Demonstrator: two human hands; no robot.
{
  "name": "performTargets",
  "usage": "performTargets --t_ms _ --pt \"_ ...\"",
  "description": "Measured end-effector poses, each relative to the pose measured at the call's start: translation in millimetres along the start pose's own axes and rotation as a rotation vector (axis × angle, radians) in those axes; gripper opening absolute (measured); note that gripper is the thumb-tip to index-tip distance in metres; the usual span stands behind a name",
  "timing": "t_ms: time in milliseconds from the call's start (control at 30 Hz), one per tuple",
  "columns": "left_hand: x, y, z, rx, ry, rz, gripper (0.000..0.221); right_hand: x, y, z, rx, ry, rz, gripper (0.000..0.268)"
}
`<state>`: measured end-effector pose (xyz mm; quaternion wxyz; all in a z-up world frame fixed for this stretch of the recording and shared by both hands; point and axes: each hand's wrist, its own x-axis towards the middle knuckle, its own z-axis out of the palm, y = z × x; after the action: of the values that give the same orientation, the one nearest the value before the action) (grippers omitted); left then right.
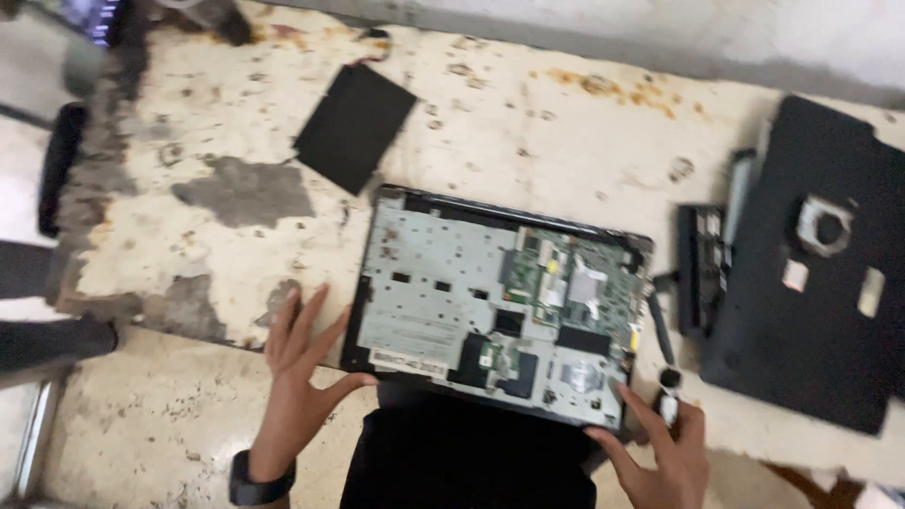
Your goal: Disassembling a laptop by removing screws and disconnecting internal components like the fan and battery.
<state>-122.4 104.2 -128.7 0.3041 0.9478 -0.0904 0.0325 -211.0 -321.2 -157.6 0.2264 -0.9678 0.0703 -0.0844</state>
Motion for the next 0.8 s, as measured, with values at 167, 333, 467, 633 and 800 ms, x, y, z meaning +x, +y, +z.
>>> performTargets --t_ms 167,333,467,633,800 --pt "7 13 -7 -0.027 -0.03 -0.074 0.081 11 -6 -6 -0.032 -0.159 0.207 0.07" --pt "9 11 -3 -0.029 -0.002 -0.085 0.08 9 22 9 -0.1 -0.24 0.256 0.066" --pt "9 9 -2 -0.025 0.009 -0.092 0.078 4 33 19 -0.064 -0.287 0.311 0.063" --pt "9 12 -3 -0.024 -0.002 -0.128 0.077 0 50 27 -0.069 -0.166 0.23 0.067" --pt "7 9 1 -0.01 -0.02 -0.152 0.078 12 30 11 -0.115 -0.336 0.319 0.063"
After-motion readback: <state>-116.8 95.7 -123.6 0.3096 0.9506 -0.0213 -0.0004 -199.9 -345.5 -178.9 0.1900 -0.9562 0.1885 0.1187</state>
